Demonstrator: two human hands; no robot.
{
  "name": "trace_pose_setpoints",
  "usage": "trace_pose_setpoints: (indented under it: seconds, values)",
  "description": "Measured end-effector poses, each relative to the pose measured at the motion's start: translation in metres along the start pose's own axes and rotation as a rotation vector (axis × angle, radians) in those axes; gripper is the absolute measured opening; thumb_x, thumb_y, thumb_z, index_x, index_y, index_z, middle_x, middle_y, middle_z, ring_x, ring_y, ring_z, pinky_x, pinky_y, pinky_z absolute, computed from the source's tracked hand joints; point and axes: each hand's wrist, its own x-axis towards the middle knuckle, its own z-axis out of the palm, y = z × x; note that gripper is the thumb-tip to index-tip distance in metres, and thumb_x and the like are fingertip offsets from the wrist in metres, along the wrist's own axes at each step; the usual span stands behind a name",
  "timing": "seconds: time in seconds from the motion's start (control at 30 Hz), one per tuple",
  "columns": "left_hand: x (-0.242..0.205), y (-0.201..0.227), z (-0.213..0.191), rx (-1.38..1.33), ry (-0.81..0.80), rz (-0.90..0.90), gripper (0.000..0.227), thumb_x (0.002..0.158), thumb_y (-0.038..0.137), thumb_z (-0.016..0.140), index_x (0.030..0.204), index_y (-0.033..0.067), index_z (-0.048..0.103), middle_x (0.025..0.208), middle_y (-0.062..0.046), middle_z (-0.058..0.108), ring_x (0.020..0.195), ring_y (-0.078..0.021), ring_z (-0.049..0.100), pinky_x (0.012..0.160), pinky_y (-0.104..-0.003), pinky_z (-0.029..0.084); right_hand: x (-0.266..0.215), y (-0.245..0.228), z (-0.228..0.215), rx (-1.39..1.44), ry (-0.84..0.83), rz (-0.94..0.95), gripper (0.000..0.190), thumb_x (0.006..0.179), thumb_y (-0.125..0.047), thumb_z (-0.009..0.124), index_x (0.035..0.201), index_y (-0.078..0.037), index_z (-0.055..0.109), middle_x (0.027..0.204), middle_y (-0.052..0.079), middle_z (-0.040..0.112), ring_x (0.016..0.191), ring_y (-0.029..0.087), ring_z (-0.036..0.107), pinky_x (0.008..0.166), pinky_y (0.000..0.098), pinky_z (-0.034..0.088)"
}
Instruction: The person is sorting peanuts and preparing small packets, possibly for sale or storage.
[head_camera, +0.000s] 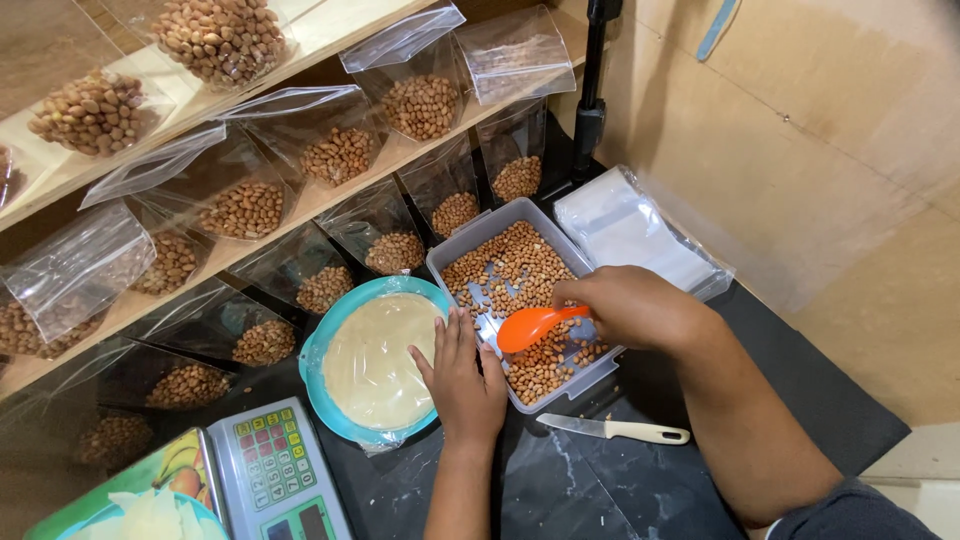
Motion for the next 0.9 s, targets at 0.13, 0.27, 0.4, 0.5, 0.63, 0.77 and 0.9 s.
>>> trace_pose_setpoints:
  seconds: [0.13,0.27,0.4,0.5,0.63,0.77,0.9]
  values:
    - [0.0,-0.001,0.0,-0.001,0.001,0.001,0.054,0.095,0.019,0.054,0.146,0.0003,0.053,0.152,-0.016,0.052,0.147,-0.0352,0.04,0.122,-0.065,0.004,0.004,0.002,0.011,0.012,0.048,-0.048,0.041,0.072,-0.002,0.071,0.11,-0.019,0.07,0.095,0.011,0.075,0.092,0.036,0.07,0.076,0.0481,0.054]
    - [0.0,0.0,-0.001,-0.006,0.0,0.005,0.054,0.094,0.018,0.054,0.145,0.001,0.053,0.153,-0.016,0.052,0.147,-0.0351,0.04,0.122,-0.065,0.005,0.005,-0.007,0.005,-0.001,-0.003,-0.017,0.049,0.071,-0.004,0.073,0.117,-0.021,0.068,0.095,0.012,0.074,0.093,0.036,0.07,0.077,0.0484,0.053]
    - [0.0,0.0,-0.001,-0.002,-0.001,0.011,0.055,0.093,0.018,0.054,0.145,0.0009,0.053,0.154,-0.016,0.051,0.148,-0.0354,0.039,0.122,-0.065,0.004,0.004,-0.006,0.006,-0.016,-0.019,0.0,0.047,0.072,-0.003,0.072,0.116,-0.02,0.068,0.097,0.012,0.074,0.095,0.036,0.07,0.078,0.0484,0.054]
    - [0.0,0.001,-0.002,-0.005,-0.008,0.0,0.055,0.094,0.018,0.054,0.146,0.001,0.053,0.153,-0.016,0.051,0.148,-0.0353,0.039,0.122,-0.064,0.005,0.004,-0.003,0.008,-0.011,-0.006,-0.018,0.046,0.073,-0.002,0.07,0.115,-0.02,0.068,0.098,0.012,0.074,0.096,0.036,0.07,0.079,0.0485,0.054]
    - [0.0,0.002,-0.003,-0.006,-0.009,-0.004,0.055,0.094,0.019,0.053,0.146,0.0013,0.053,0.154,-0.016,0.051,0.148,-0.035,0.039,0.122,-0.064,0.004,0.004,-0.005,0.006,-0.01,-0.022,-0.009,0.047,0.072,-0.003,0.071,0.116,-0.02,0.068,0.099,0.012,0.074,0.097,0.036,0.07,0.08,0.0483,0.054]
    - [0.0,0.001,-0.003,-0.005,-0.008,-0.002,0.054,0.094,0.019,0.053,0.145,0.0014,0.053,0.154,-0.016,0.051,0.148,-0.0348,0.039,0.122,-0.064,0.004,0.004,-0.005,0.007,0.001,-0.025,0.001,0.047,0.072,-0.003,0.072,0.116,-0.019,0.068,0.101,0.011,0.074,0.098,0.035,0.07,0.08,0.0479,0.054]
    - [0.001,0.002,-0.003,0.011,-0.017,-0.006,0.054,0.093,0.018,0.054,0.145,0.0007,0.053,0.153,-0.016,0.051,0.148,-0.0353,0.038,0.121,-0.065,0.004,0.003,-0.006,0.005,0.005,-0.053,0.013,0.048,0.072,-0.002,0.073,0.116,-0.02,0.068,0.102,0.01,0.074,0.098,0.034,0.07,0.08,0.0469,0.054]
